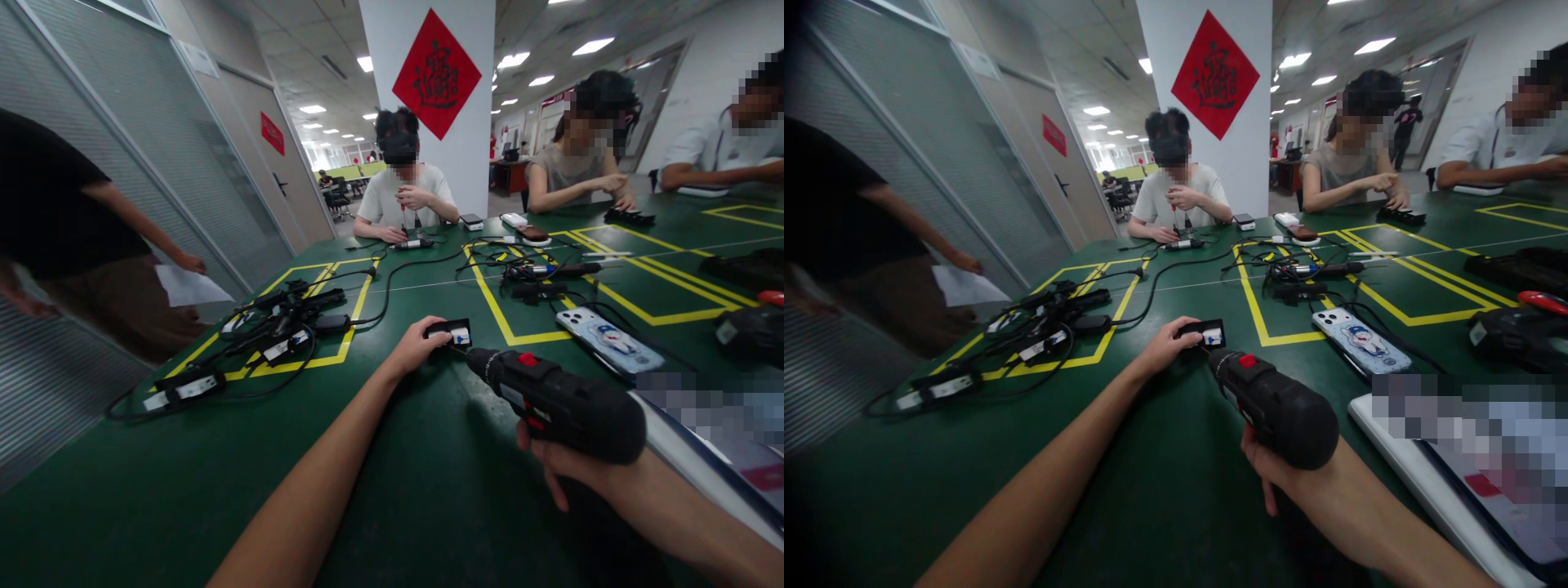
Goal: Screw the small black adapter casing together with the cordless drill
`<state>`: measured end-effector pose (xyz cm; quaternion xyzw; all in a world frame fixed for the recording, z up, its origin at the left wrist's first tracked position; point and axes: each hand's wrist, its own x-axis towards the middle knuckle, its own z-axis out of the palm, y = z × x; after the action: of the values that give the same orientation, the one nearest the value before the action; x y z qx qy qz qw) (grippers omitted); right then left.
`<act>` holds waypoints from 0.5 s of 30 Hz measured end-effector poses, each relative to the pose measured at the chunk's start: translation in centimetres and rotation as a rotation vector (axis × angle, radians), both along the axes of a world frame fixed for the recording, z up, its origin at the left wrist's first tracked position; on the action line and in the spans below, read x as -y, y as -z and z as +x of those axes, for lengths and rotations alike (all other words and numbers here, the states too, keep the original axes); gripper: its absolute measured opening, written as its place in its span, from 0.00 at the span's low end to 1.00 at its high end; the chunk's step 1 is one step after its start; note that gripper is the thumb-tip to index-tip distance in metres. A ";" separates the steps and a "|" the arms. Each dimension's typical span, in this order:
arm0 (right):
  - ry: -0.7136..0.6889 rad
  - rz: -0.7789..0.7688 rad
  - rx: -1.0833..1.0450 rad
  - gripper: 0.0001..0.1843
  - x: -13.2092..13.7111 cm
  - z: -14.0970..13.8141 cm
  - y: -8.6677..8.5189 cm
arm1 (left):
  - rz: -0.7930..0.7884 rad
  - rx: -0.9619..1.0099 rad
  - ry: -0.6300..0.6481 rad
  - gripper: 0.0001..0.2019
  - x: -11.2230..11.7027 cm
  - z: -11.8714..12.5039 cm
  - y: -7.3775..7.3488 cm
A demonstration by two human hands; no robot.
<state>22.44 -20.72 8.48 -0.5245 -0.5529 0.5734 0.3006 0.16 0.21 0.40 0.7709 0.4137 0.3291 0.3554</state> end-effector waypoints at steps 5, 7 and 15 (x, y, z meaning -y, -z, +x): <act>0.018 0.006 -0.025 0.15 0.1 0.1 0.2 | 0.000 -0.004 0.007 0.22 -0.1 0.0 0.0; 0.015 0.010 -0.009 0.13 0.1 0.1 0.3 | -0.001 -0.012 0.010 0.22 -0.1 -0.1 -0.1; -0.019 0.027 0.107 0.11 0.1 0.2 -0.1 | -0.005 -0.021 0.013 0.23 -0.1 -0.1 -0.2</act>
<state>22.62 -20.79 8.60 -0.5452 -0.5807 0.5399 0.2721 0.06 0.26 0.60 0.7761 0.4132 0.3178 0.3550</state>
